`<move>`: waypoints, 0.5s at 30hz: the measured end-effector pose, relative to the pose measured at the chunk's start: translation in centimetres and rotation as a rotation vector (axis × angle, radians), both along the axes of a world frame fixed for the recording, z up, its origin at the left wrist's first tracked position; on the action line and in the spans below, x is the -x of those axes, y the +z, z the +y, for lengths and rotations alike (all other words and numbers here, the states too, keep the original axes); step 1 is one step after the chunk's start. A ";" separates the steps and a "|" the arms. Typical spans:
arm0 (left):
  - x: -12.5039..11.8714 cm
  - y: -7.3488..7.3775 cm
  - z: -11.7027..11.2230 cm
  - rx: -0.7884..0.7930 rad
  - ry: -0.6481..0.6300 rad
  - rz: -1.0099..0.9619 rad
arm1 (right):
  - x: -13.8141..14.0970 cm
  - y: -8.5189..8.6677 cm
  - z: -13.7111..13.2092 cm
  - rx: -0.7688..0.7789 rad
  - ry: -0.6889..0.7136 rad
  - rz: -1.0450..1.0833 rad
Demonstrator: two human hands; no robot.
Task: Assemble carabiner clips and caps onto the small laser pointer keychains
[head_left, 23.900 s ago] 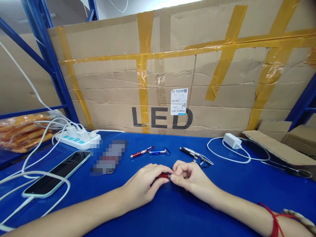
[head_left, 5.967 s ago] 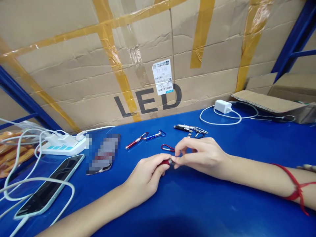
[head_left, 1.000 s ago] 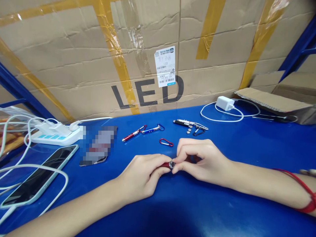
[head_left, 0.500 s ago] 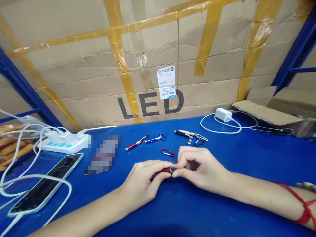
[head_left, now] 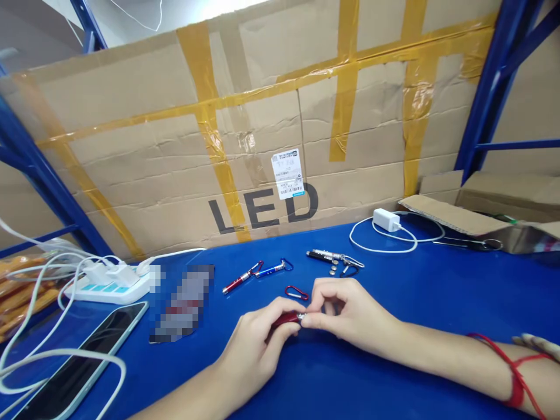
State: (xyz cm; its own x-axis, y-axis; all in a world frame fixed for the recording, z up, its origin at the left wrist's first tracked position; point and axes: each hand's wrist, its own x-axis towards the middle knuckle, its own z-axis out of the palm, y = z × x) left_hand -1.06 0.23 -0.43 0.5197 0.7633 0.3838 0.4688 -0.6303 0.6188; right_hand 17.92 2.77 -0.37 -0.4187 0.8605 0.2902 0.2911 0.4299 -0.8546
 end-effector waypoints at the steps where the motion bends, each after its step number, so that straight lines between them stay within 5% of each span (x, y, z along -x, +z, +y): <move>1: 0.0 0.0 0.0 0.013 -0.008 0.004 | 0.0 0.0 0.1 0.062 0.014 0.024; 6: 0.0 0.4 0.0 0.037 -0.103 0.037 | -0.2 -0.4 0.9 0.339 0.127 0.077; 15: 0.2 0.0 -0.1 -0.050 -0.162 0.069 | -0.3 -1.2 0.7 0.264 0.026 -0.068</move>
State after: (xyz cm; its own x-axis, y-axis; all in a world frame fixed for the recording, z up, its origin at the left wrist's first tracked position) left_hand -1.29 0.12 -0.40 0.6606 0.6484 0.3784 0.3990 -0.7302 0.5546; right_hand 18.18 3.42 -1.53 -0.4526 0.8913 0.0274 0.3438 0.2028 -0.9169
